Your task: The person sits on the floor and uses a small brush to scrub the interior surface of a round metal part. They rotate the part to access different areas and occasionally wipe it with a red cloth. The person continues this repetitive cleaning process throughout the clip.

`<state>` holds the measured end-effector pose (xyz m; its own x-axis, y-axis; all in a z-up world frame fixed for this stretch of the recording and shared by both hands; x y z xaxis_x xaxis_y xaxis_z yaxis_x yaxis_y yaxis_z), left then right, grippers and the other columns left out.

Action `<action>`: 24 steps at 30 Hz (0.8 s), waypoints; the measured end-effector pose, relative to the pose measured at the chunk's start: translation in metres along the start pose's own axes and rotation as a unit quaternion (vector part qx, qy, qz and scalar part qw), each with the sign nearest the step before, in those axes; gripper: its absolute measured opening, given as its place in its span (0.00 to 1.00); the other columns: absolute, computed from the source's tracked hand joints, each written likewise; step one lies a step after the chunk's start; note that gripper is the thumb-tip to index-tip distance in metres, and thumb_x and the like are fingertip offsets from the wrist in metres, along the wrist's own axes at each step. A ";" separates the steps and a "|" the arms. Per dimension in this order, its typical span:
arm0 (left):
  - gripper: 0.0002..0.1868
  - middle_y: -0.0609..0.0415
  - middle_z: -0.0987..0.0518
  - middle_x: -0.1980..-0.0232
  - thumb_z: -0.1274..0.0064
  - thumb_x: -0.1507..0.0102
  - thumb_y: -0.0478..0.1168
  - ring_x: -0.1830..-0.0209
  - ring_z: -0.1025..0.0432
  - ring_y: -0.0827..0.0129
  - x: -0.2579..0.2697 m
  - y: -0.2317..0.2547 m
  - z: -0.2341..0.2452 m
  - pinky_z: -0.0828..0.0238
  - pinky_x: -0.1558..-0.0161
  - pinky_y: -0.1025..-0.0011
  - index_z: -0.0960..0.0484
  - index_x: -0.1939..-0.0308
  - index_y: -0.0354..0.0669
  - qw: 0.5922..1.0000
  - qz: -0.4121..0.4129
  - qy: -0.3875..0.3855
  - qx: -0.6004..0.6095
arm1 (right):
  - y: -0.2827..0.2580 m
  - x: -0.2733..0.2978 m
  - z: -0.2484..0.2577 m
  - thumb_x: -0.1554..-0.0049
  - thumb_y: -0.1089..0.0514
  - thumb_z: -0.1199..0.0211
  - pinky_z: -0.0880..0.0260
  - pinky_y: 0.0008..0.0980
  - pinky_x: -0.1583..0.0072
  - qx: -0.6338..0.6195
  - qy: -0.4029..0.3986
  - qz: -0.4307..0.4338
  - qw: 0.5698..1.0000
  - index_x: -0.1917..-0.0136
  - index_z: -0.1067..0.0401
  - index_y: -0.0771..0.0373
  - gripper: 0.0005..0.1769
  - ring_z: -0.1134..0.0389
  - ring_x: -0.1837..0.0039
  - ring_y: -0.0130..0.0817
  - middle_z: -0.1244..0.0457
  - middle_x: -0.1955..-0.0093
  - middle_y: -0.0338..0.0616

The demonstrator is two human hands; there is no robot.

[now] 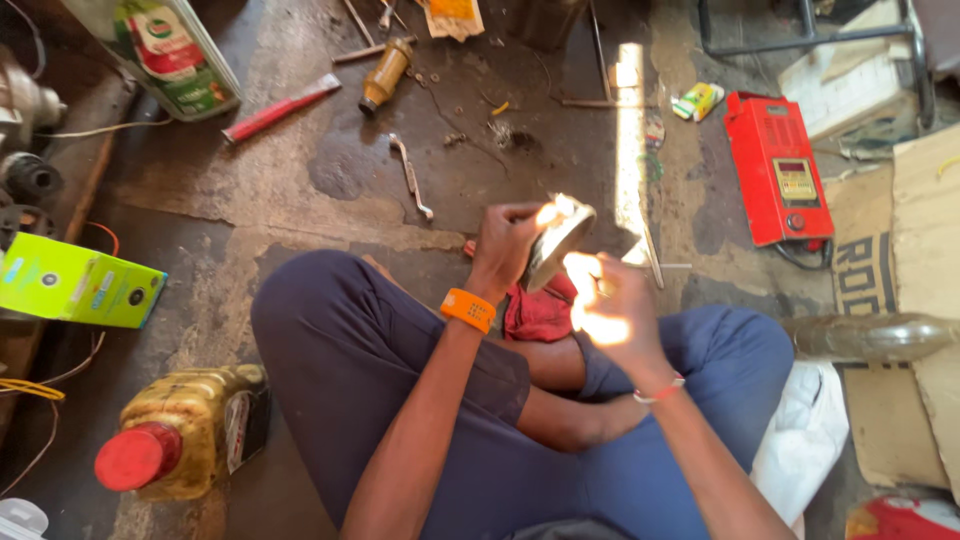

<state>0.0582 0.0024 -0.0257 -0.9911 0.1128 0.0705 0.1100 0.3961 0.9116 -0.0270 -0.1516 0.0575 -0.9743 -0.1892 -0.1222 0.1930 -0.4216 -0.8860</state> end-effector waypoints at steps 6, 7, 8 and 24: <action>0.15 0.55 0.16 0.65 0.44 0.34 0.40 0.70 0.26 0.80 -0.003 0.007 -0.014 0.31 0.70 0.79 0.12 0.55 0.29 0.998 -0.038 -0.036 0.038 | 0.014 -0.007 0.009 0.39 0.66 0.41 0.41 0.27 0.64 -0.177 0.075 -0.138 0.972 0.43 0.22 0.71 0.13 0.40 0.66 0.23 0.39 0.62 0.33; 0.15 0.55 0.16 0.65 0.44 0.34 0.41 0.70 0.27 0.80 -0.002 0.005 -0.014 0.31 0.70 0.79 0.12 0.55 0.29 0.998 -0.027 -0.025 0.049 | 0.011 -0.006 0.009 0.39 0.66 0.41 0.41 0.28 0.65 -0.048 0.113 -0.100 0.987 0.44 0.23 0.70 0.12 0.39 0.66 0.24 0.38 0.61 0.34; 0.15 0.56 0.17 0.65 0.44 0.34 0.41 0.70 0.27 0.80 -0.002 0.001 -0.014 0.31 0.71 0.79 0.12 0.55 0.29 0.998 -0.017 -0.015 0.059 | 0.002 -0.001 0.006 0.43 0.69 0.41 0.40 0.27 0.61 0.042 0.107 -0.017 0.993 0.42 0.23 0.69 0.15 0.40 0.63 0.24 0.40 0.60 0.35; 0.26 0.47 0.18 0.47 0.60 0.28 0.56 0.47 0.22 0.61 0.020 0.033 -0.019 0.23 0.43 0.60 0.20 0.43 0.38 0.865 0.048 -0.087 0.491 | -0.015 0.044 0.075 0.32 0.63 0.44 0.45 0.22 0.60 -0.495 0.096 -0.104 0.857 0.36 0.34 0.72 0.14 0.45 0.61 0.20 0.45 0.59 0.35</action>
<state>0.0405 0.0002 0.0140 -0.9567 0.2909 -0.0131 0.2876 0.9509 0.1146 -0.0637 -0.2202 0.0986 -0.9953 -0.0110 0.0967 -0.0868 0.5492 -0.8312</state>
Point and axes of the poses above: each hand's wrist, its own x-axis away from the middle knuckle, its own z-axis out of the back of the hand, y = z × x, the point moved 4 cm from there along -x, towards the middle knuckle
